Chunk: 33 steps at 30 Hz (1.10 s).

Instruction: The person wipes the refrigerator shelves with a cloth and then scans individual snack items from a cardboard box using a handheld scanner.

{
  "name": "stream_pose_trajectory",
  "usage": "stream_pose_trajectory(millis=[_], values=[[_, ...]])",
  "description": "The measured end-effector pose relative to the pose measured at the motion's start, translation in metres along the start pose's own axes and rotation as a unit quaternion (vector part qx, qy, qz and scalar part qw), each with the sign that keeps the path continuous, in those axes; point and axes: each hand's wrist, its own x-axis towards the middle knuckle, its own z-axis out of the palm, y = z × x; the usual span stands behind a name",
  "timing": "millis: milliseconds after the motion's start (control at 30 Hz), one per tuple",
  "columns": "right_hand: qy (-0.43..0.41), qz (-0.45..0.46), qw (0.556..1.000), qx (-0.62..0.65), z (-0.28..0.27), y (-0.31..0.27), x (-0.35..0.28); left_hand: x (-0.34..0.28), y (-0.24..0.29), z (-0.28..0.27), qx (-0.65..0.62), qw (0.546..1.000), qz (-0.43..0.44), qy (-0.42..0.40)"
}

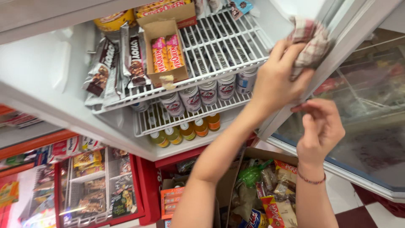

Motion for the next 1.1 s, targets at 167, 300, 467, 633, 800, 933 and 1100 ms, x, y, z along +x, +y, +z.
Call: stream_pose_trajectory(millis=[167, 300, 467, 633, 800, 933, 1100], values=[[-0.004, -0.066, 0.997, 0.04, 0.033, -0.023, 0.031, 0.021, 0.011, -0.047, 0.23, 0.955, 0.179, 0.063], [0.0, -0.117, 0.992, 0.052, 0.059, -0.036, 0.058, 0.077, 0.005, -0.046, 0.511, 0.79, 0.32, 0.106], [-0.022, -0.216, 0.974, -0.058, 0.086, -0.035, 0.081, 0.072, -0.031, -0.086, 0.535, 0.765, 0.347, 0.09], [-0.04, -0.292, 0.944, -0.146, 0.113, -0.043, 0.088, 0.036, -0.045, -0.2, 0.578, 0.773, 0.178, 0.19], [-0.093, -0.326, 0.926, -0.168, 0.154, -0.062, 0.093, 0.019, -0.022, -0.235, 0.54, 0.778, 0.101, 0.304], [-0.132, -0.392, 0.888, -0.201, 0.194, -0.072, 0.095, 0.03, -0.031, -0.205, 0.563, 0.784, 0.24, 0.102], [-0.157, -0.417, 0.863, -0.239, 0.227, -0.07, 0.091, 0.02, -0.026, -0.293, 0.633, 0.735, 0.198, 0.142]])
